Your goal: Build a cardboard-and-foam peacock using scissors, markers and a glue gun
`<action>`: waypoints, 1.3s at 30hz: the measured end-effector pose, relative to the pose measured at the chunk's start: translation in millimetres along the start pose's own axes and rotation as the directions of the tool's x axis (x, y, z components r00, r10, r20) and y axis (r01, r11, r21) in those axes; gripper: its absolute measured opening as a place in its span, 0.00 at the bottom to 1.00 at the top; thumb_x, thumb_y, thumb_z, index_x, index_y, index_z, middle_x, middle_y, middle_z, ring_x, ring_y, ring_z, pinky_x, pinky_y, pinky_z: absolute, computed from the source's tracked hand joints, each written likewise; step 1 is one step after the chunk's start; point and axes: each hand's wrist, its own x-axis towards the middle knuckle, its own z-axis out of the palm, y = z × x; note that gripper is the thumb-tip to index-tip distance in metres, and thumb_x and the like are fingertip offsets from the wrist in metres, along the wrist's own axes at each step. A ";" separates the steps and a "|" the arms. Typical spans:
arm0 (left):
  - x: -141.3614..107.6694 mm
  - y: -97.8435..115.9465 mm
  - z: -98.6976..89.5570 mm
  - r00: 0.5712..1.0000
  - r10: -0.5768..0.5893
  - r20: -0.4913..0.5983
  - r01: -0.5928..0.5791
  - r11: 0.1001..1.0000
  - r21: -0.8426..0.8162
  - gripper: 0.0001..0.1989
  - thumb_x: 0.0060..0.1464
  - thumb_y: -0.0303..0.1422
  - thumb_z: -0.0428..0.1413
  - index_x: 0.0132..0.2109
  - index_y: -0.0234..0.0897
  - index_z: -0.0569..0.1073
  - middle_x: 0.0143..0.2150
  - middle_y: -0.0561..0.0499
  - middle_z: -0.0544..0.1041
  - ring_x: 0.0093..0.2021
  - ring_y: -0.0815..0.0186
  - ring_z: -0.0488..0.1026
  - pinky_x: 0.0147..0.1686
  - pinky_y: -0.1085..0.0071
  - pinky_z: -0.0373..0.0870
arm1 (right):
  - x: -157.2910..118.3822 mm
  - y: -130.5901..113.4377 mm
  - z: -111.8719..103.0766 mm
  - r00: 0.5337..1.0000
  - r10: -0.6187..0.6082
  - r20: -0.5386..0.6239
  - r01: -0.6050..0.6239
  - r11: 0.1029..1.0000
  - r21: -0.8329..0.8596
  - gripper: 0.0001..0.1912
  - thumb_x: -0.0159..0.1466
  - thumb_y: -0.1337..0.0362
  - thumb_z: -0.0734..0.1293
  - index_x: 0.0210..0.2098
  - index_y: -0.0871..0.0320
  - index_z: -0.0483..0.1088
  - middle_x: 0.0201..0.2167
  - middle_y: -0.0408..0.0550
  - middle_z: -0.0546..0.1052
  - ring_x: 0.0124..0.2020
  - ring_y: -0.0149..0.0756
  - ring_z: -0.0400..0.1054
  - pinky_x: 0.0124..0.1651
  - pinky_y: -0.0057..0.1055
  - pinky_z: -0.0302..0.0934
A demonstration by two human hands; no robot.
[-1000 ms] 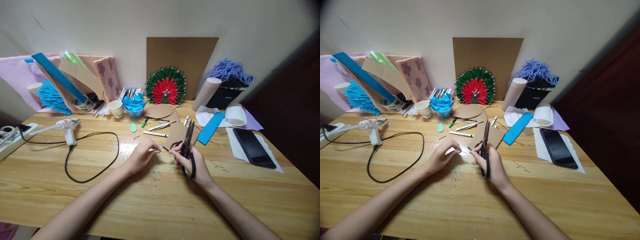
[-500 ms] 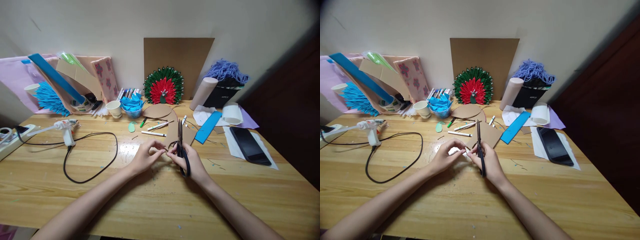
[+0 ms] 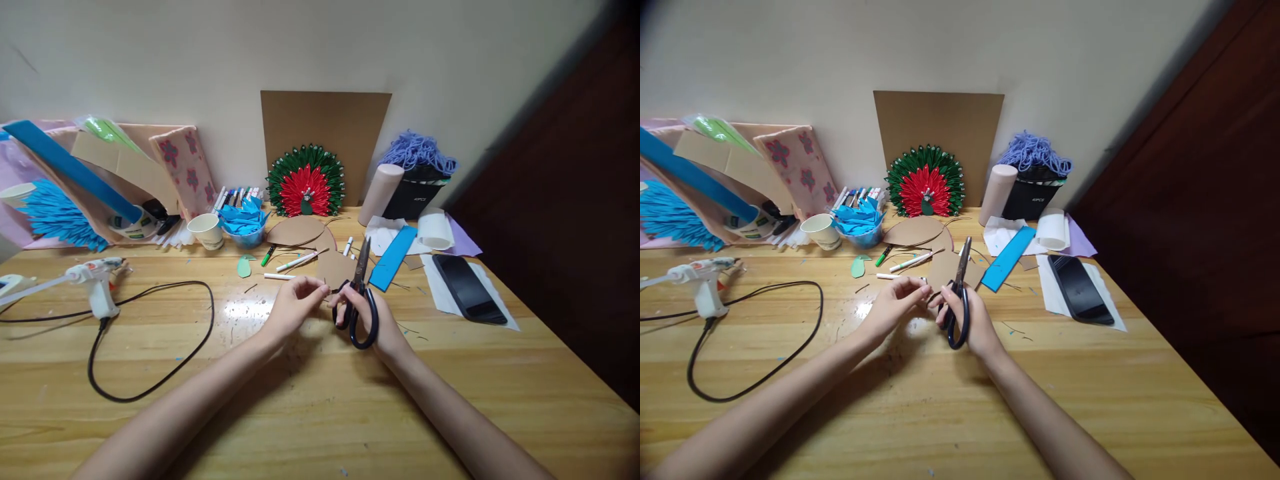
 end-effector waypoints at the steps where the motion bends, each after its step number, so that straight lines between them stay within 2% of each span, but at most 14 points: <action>1: 1.1 5.4 -2.7 1.000 -0.014 -0.010 0.014 0.999 0.033 0.14 0.44 0.39 0.60 0.31 0.32 0.71 0.27 0.51 0.73 0.29 0.69 0.69 0.32 0.72 0.66 | -0.3 1.1 -1.9 0.996 0.050 0.069 -0.052 0.998 0.031 0.26 0.55 0.40 0.61 0.30 0.59 0.63 0.20 0.43 0.71 0.18 0.28 0.65 0.24 0.26 0.61; 3: 3.0 15.8 -8.5 1.000 -0.028 -0.010 0.028 0.996 0.085 0.12 0.44 0.38 0.60 0.30 0.31 0.72 0.26 0.52 0.73 0.28 0.70 0.68 0.33 0.73 0.65 | -2.5 4.1 -5.7 0.964 0.142 0.224 -0.160 0.985 0.064 0.33 0.54 0.33 0.54 0.31 0.59 0.63 0.21 0.43 0.70 0.17 0.29 0.65 0.24 0.28 0.63; 5: 4.4 24.4 -14.4 0.999 -0.033 -0.003 0.033 0.992 0.119 0.12 0.44 0.37 0.60 0.31 0.31 0.73 0.26 0.52 0.73 0.29 0.71 0.68 0.33 0.73 0.64 | -6.8 6.2 -8.9 0.918 0.182 0.353 -0.203 0.979 0.025 0.37 0.52 0.30 0.51 0.33 0.59 0.62 0.20 0.42 0.68 0.17 0.29 0.64 0.25 0.30 0.63; 7: 5.2 30.3 -19.9 0.999 -0.032 0.004 0.031 0.989 0.147 0.12 0.45 0.38 0.59 0.32 0.32 0.74 0.27 0.52 0.73 0.29 0.72 0.67 0.33 0.74 0.64 | -12.0 5.5 -10.7 0.882 0.186 0.433 -0.179 0.982 -0.056 0.37 0.51 0.30 0.50 0.34 0.59 0.61 0.19 0.40 0.66 0.18 0.29 0.64 0.25 0.29 0.63; 10: 6.4 34.5 -26.2 0.999 -0.034 0.007 0.032 0.982 0.188 0.12 0.46 0.39 0.58 0.30 0.33 0.74 0.27 0.53 0.72 0.28 0.72 0.66 0.32 0.74 0.63 | -17.6 0.2 -10.3 0.858 0.184 0.479 -0.128 0.981 -0.148 0.37 0.51 0.30 0.50 0.34 0.59 0.59 0.19 0.39 0.63 0.17 0.28 0.62 0.24 0.28 0.61; 19: 7.0 35.5 -28.2 0.992 -0.123 0.010 0.113 0.940 0.322 0.12 0.44 0.39 0.57 0.27 0.32 0.72 0.22 0.55 0.67 0.23 0.74 0.61 0.26 0.75 0.58 | -16.1 0.8 -7.4 0.865 0.191 0.465 -0.107 0.974 -0.201 0.36 0.48 0.29 0.53 0.29 0.57 0.57 0.15 0.34 0.59 0.12 0.23 0.54 0.16 0.24 0.57; 25: 6.1 38.1 -29.8 0.990 -0.140 0.028 0.119 0.916 0.382 0.13 0.44 0.40 0.56 0.25 0.32 0.71 0.19 0.57 0.64 0.21 0.74 0.59 0.24 0.75 0.54 | -14.0 3.9 -7.9 0.871 0.181 0.457 -0.085 0.971 -0.224 0.35 0.48 0.29 0.54 0.28 0.57 0.56 0.14 0.33 0.58 0.10 0.22 0.52 0.13 0.22 0.54; 29: 7.9 37.3 -32.3 0.990 -0.138 0.031 0.114 0.912 0.395 0.14 0.44 0.41 0.56 0.24 0.32 0.71 0.18 0.57 0.64 0.21 0.74 0.59 0.23 0.75 0.53 | -12.5 7.2 -6.6 0.874 0.185 0.448 -0.102 0.974 -0.203 0.34 0.48 0.30 0.56 0.28 0.57 0.55 0.14 0.32 0.56 0.10 0.20 0.49 0.12 0.21 0.54; 35: 11.0 33.5 -34.7 0.990 -0.135 0.046 0.110 0.925 0.364 0.13 0.44 0.41 0.56 0.27 0.32 0.73 0.21 0.55 0.67 0.23 0.72 0.62 0.26 0.74 0.56 | -10.7 18.7 -5.9 0.900 0.162 0.405 -0.089 0.977 -0.194 0.30 0.51 0.34 0.59 0.30 0.56 0.57 0.13 0.31 0.56 0.09 0.20 0.49 0.10 0.19 0.53; 39: 10.8 40.2 -42.2 0.990 -0.131 0.060 0.097 0.914 0.393 0.12 0.44 0.40 0.56 0.27 0.33 0.74 0.23 0.54 0.69 0.25 0.72 0.63 0.26 0.75 0.56 | -12.4 20.5 -3.0 0.921 0.164 0.353 -0.101 0.977 -0.189 0.30 0.49 0.35 0.62 0.30 0.56 0.58 0.13 0.31 0.56 0.09 0.20 0.49 0.09 0.19 0.52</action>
